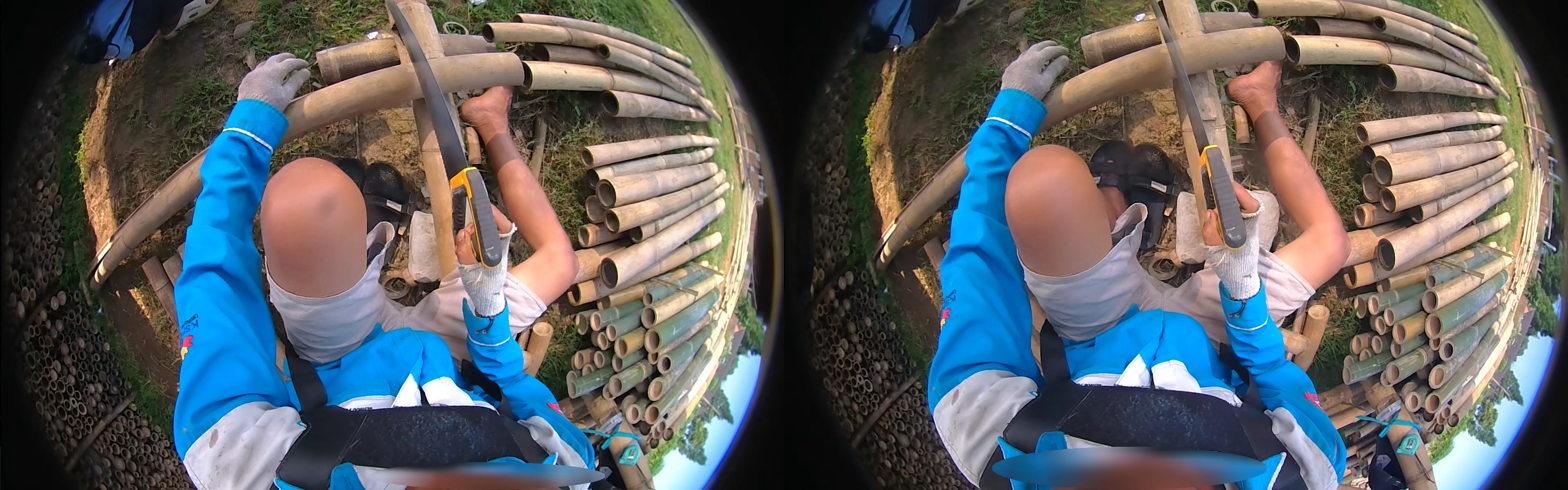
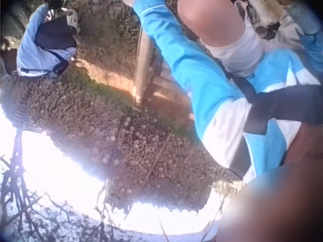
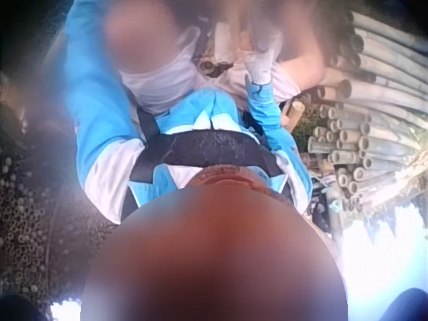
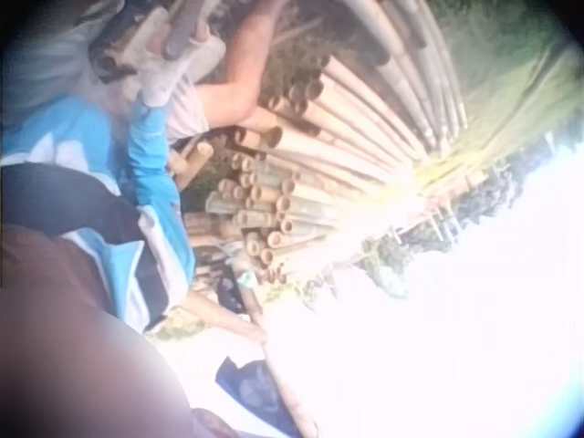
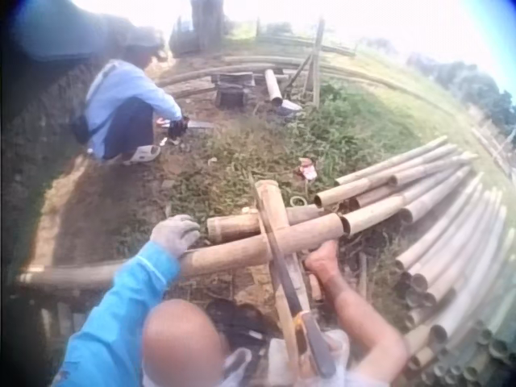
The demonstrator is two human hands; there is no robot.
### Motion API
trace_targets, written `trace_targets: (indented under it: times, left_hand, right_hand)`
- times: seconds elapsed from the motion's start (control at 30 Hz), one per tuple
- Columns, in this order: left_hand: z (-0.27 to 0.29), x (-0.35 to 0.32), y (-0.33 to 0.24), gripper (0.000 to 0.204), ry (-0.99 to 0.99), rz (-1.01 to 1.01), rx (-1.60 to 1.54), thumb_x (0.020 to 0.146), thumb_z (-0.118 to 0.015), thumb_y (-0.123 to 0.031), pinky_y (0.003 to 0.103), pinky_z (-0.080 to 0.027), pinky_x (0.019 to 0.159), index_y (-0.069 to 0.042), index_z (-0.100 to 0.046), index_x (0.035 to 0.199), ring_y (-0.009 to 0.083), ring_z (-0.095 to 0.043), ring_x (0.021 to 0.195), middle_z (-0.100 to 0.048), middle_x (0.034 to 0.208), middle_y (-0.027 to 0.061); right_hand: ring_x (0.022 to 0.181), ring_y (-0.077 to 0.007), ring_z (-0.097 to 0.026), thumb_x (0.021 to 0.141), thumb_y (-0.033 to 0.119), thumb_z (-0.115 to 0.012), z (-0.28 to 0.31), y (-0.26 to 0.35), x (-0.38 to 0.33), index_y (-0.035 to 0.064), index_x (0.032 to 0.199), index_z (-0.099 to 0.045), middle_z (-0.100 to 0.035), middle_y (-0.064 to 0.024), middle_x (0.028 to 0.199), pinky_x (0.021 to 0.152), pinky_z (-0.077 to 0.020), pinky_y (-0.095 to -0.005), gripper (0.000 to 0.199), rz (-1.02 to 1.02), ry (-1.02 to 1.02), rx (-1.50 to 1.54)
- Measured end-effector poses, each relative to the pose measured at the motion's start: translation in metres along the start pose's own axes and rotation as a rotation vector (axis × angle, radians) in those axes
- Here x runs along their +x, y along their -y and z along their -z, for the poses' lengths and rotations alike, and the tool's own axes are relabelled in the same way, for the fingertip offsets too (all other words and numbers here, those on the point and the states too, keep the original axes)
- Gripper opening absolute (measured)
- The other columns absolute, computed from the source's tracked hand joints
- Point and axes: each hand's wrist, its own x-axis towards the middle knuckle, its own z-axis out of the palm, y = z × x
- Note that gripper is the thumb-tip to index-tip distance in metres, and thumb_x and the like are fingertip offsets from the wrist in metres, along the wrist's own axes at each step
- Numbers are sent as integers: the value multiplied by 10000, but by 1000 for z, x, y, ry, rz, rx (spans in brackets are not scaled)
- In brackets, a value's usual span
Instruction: The person uses a hand saw to cut long bamboo poles into shorter sections. They position each pole on a wooden stand, saw through it, and then move the cut pieces aside. The task is performed repeatedly in an outdoor area with many bamboo poles.
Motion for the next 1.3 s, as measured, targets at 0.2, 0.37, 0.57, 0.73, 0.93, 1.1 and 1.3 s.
trace_targets:
  times: [0.2, 0.37, 0.57, 0.73, 0.93, 1.1, 1.3]
  left_hand:
    - [-40, -8, -77, 1041, 200, -106, 242, 763, -917, -549, 529, -581, 1027, -216, -450, 1632, 408, -698, 1206, -671, 1363, 170]
    - [-41, -17, -69, 899, 16, -169, 322, 788, -920, -348, 503, -576, 1016, -245, -515, 1584, 371, -678, 1229, -651, 1360, 124]
    - [-74, -42, -60, 852, -316, -274, 339, 716, -857, -95, 510, -562, 919, -224, -584, 1512, 320, -659, 1125, -592, 1236, 97]
    - [-84, -50, -63, 808, -477, -333, 297, 712, -840, -61, 512, -560, 928, -204, -618, 1475, 326, -655, 1130, -572, 1263, 92]
    - [-73, -44, -84, 766, -328, -159, 268, 744, -907, -237, 523, -547, 991, -197, -615, 1451, 332, -658, 1167, -608, 1291, 91]
    - [-46, 0, -98, 817, 81, 4, 240, 719, -923, -415, 521, -572, 1013, -174, -605, 1432, 356, -698, 1201, -685, 1303, 128]
    - [-26, 33, -93, 866, 433, -34, 33, 659, -917, -503, 510, -589, 1030, -154, -648, 1404, 378, -725, 1198, -722, 1318, 166]
  right_hand:
    - [1170, -202, -615, 971, -67, -658, -16, 26, 16, -1, 1502, -469, -591, -148, 1359, 1037, -521, -338, 567, 217, 33, -223]
    - [1190, -214, -610, 986, -11, -669, -3, 36, 18, 11, 1485, -474, -592, -153, 1381, 1035, -516, -366, 535, 308, 116, -287]
    - [851, -111, -592, 913, -110, -702, 8, 10, -11, 54, 1549, -458, -590, -53, 1058, 759, -512, -257, 700, 289, 211, -303]
    - [800, -88, -597, 949, -87, -699, 8, 1, -29, 66, 1558, -441, -599, -59, 1029, 692, -512, -242, 679, 278, 201, -233]
    - [986, -167, -630, 958, -73, -656, 5, -2, -25, 26, 1533, -437, -607, -114, 1208, 889, -556, -302, 623, 282, 101, -301]
    - [1038, -134, -597, 994, -38, -629, -10, 13, 5, 11, 1551, -441, -600, -79, 1251, 965, -531, -305, 591, 183, 58, -128]
    - [1191, -237, -619, 940, -73, -622, -23, 48, 40, 0, 1527, -496, -597, -171, 1391, 1069, -501, -353, 605, 225, 103, -173]
